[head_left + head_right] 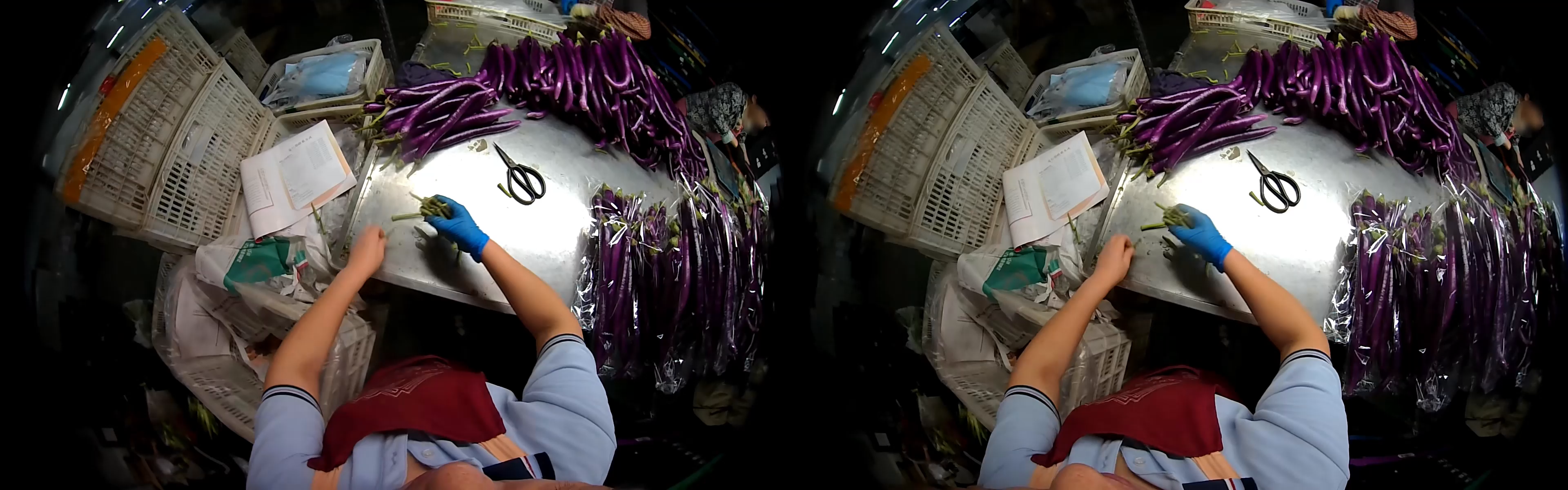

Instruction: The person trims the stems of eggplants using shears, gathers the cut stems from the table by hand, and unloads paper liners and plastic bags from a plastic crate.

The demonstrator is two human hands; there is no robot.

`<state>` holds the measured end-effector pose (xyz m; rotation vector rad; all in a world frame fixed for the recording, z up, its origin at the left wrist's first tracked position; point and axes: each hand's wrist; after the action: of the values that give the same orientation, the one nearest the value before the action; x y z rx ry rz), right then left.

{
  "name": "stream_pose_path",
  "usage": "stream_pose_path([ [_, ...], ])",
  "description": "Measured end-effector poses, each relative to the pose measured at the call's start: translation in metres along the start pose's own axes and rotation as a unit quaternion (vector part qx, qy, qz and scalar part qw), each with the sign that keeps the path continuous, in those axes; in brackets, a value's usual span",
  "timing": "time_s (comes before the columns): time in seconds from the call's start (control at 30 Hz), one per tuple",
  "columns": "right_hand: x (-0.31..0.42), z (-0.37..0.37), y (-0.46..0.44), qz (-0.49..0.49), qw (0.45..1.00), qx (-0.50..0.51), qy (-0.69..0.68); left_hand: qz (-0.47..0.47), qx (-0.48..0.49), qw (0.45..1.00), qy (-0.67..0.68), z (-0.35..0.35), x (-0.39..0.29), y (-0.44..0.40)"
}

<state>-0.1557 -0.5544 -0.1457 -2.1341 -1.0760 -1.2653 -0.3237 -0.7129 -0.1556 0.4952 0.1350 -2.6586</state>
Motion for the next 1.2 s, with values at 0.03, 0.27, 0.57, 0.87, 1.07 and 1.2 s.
stream_pose_path([
  [0.03,0.021,-0.005,0.011,-0.034,0.999,-0.029,-0.002,0.024,-0.040,0.998,0.042,-0.004,0.003,-0.009],
  [0.27,0.048,0.006,0.069,-0.051,0.988,-0.148,-0.013,-0.058,-0.074,0.992,0.083,-0.052,-0.032,-0.052],
  [0.57,0.039,0.030,0.123,-0.003,0.948,-0.249,-0.199,-0.076,0.004,0.994,-0.078,-0.038,-0.124,-0.003],
  [0.87,0.018,0.029,0.128,-0.011,0.950,-0.205,-0.234,-0.152,-0.094,0.953,-0.245,-0.068,-0.114,-0.006],
  [1.07,0.002,0.037,0.132,-0.032,0.930,-0.221,-0.291,-0.121,-0.029,0.971,-0.205,-0.054,-0.114,-0.017],
  [1.2,0.000,0.036,0.137,-0.053,0.920,-0.217,-0.321,-0.173,-0.138,0.953,-0.207,-0.057,-0.103,-0.010],
])
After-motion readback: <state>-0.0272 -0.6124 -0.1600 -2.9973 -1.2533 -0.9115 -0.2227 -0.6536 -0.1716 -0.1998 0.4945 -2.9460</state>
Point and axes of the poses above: each hand's wrist, its own y-axis away from the middle knuckle, its own z-axis out of the back of the hand, x = y × z, and after that the axes turned 11 degrees about -y, right-handed
